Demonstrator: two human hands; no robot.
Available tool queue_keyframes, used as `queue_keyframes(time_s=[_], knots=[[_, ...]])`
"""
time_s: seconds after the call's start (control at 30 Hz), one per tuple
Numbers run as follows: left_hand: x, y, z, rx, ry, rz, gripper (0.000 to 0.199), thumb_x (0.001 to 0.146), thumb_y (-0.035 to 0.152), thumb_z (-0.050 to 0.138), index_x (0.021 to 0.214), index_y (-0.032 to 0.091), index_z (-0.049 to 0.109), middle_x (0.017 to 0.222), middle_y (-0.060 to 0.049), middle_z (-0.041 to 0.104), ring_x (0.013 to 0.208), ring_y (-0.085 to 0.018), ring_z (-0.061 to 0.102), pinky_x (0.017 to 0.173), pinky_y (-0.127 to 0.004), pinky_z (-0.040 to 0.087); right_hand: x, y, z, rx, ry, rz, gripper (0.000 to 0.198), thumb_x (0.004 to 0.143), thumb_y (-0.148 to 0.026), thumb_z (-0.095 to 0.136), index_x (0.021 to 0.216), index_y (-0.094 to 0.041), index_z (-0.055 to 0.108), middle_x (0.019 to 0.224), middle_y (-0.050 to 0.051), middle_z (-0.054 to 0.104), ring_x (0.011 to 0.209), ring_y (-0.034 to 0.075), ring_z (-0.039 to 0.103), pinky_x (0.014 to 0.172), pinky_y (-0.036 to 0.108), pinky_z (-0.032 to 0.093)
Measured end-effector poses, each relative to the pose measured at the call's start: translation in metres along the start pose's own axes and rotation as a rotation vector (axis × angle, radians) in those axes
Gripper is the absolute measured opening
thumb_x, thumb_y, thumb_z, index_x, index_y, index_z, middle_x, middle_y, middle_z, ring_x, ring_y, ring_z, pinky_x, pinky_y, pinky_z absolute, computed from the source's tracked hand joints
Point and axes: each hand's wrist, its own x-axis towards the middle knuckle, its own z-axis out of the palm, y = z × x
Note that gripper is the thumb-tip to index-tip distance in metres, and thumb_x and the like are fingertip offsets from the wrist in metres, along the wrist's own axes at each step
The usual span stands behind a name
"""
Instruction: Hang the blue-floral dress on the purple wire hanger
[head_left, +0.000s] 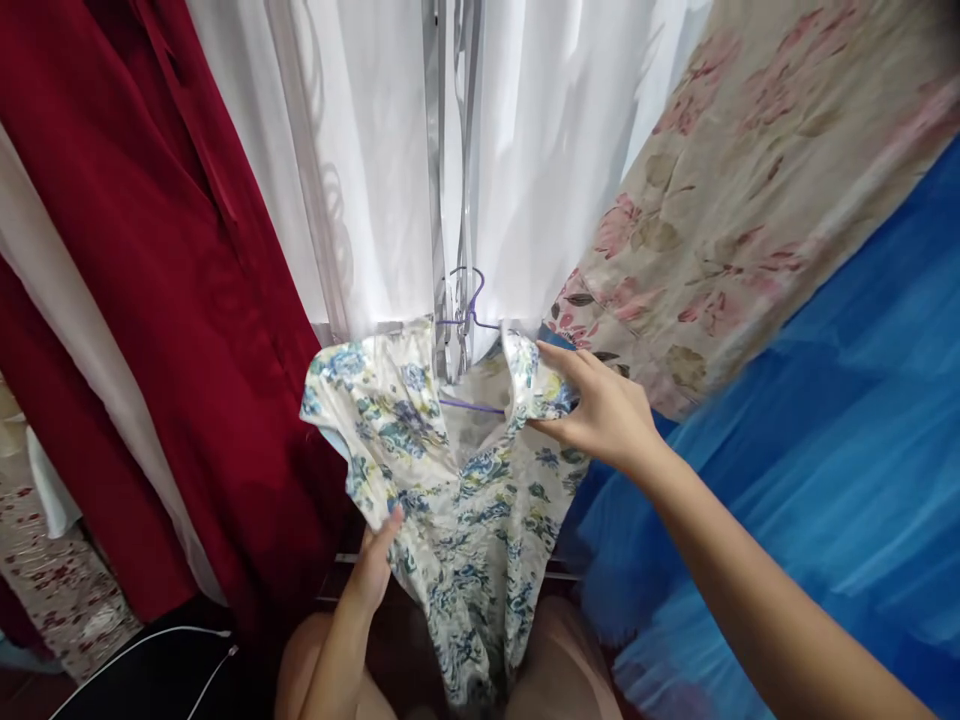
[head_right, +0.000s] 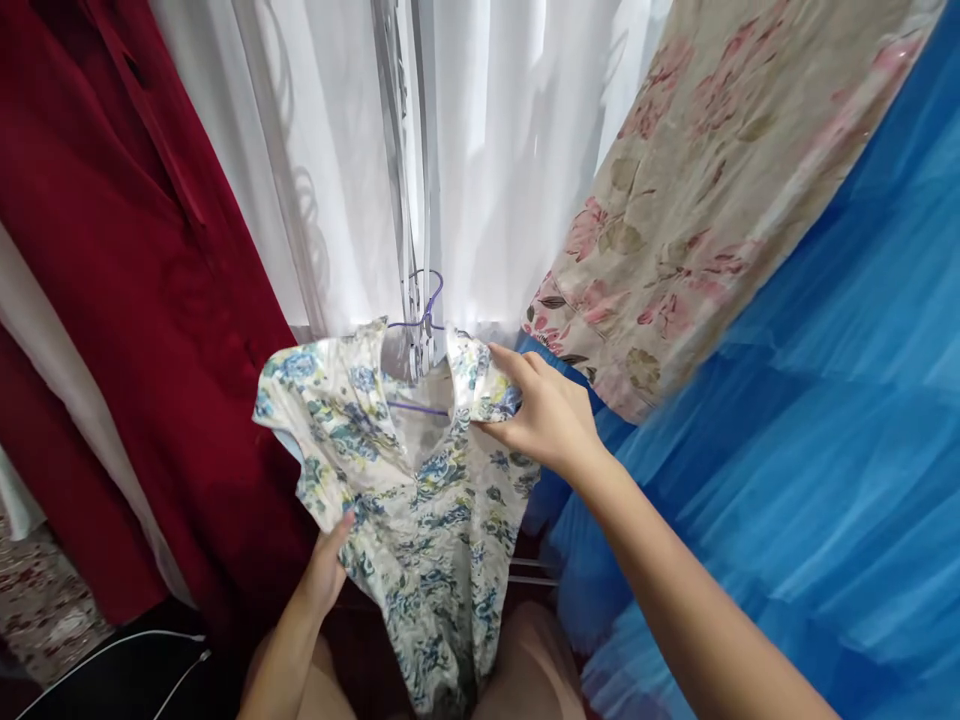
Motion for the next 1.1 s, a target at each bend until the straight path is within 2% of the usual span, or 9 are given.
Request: queue_keyframes(time_s=[0.2,0.3,0.37,0.43,0.53,0.83,0.9,1.0,1.1], knots=[[-0.015,-0.045,-0.010,0.350,0.084,0.010,0.049,0.077,0.038,0.072,0.123,0.022,0.064,0.131,-0.009,0.065,0.130,-0.029,0.055,0.112,-0.041,0.042,-0.039,0.001,0.014,0.157,0.073,-0.175,0.079,0.073,-0.033,0.073,0.147,-0.027,0.045,0.141,0.013,0.053,0.128,0.040,0.047,0.103,0.056,0.038],[-0.024,-0.056,-0.009,0.344,0.124,0.033,0.047,0.081,0.040,0.067,0.125,0.023,0.063,0.129,-0.009,0.065,0.131,-0.028,0.054,0.109,-0.041,0.044,-0.085,-0.029,0.042,0.424,0.245,0.002,0.051,0.083,-0.028,0.066,0.133,-0.027,0.056,0.138,0.011,0.055,0.132,0.037,0.044,0.108,0.056,0.034],[-0.031,-0.060,-0.006,0.343,0.140,0.054,0.047,0.082,0.041,0.066,0.126,0.023,0.063,0.128,-0.008,0.066,0.133,-0.027,0.052,0.111,-0.040,0.042,-0.124,-0.060,0.069,0.684,0.289,0.238,0.022,0.089,-0.028,0.061,0.111,-0.025,0.062,0.111,0.010,0.064,0.108,0.031,0.059,0.094,0.048,0.045],[-0.040,-0.063,-0.002,0.358,0.128,0.064,0.046,0.083,0.041,0.066,0.126,0.024,0.064,0.127,-0.007,0.067,0.134,-0.026,0.051,0.111,-0.040,0.042,-0.162,-0.089,0.097,0.898,0.105,0.518,0.013,0.093,-0.036,0.057,0.093,-0.023,0.058,0.086,0.005,0.060,0.082,0.024,0.058,0.074,0.038,0.047],[-0.051,-0.063,0.002,0.378,0.076,0.047,0.044,0.084,0.041,0.065,0.125,0.027,0.065,0.127,-0.006,0.067,0.129,-0.026,0.055,0.110,-0.041,0.044,-0.192,-0.118,0.124,1.164,-0.191,0.688,0.027,0.096,-0.046,0.051,0.083,-0.022,0.050,0.073,0.000,0.049,0.068,0.018,0.049,0.062,0.031,0.041],[-0.067,-0.040,0.008,0.431,0.104,0.088,0.044,0.084,0.041,0.065,0.125,0.024,0.063,0.123,-0.008,0.068,0.126,-0.029,0.057,0.103,-0.039,0.048,-0.158,-0.114,0.103,1.290,-0.264,0.619,0.039,0.097,-0.048,0.049,0.070,-0.020,0.046,0.063,-0.003,0.044,0.060,0.013,0.040,0.059,0.027,0.031],[-0.071,-0.035,0.008,0.498,0.201,0.200,0.045,0.086,0.040,0.064,0.129,0.025,0.057,0.128,-0.009,0.064,0.124,-0.029,0.058,0.101,-0.038,0.049,-0.162,-0.115,0.101,1.325,-0.246,0.668,0.040,0.096,-0.049,0.051,0.068,-0.020,0.045,0.059,-0.004,0.043,0.056,0.012,0.038,0.056,0.026,0.030],[-0.075,-0.034,0.008,0.654,0.325,0.549,0.056,0.085,0.035,0.067,0.136,0.024,0.044,0.136,-0.013,0.052,0.122,-0.028,0.054,0.102,-0.041,0.045,-0.172,-0.118,0.098,1.369,-0.276,0.708,0.041,0.094,-0.048,0.054,0.065,-0.020,0.045,0.055,-0.004,0.044,0.052,0.011,0.036,0.053,0.026,0.029],[-0.075,-0.040,0.017,0.838,0.256,0.816,0.063,0.078,0.029,0.074,0.133,0.020,0.044,0.130,-0.015,0.048,0.122,-0.030,0.050,0.103,-0.046,0.042,-0.176,-0.119,0.095,1.402,-0.324,0.719,0.042,0.093,-0.048,0.056,0.064,-0.020,0.045,0.052,-0.004,0.044,0.049,0.010,0.036,0.051,0.025,0.028]])
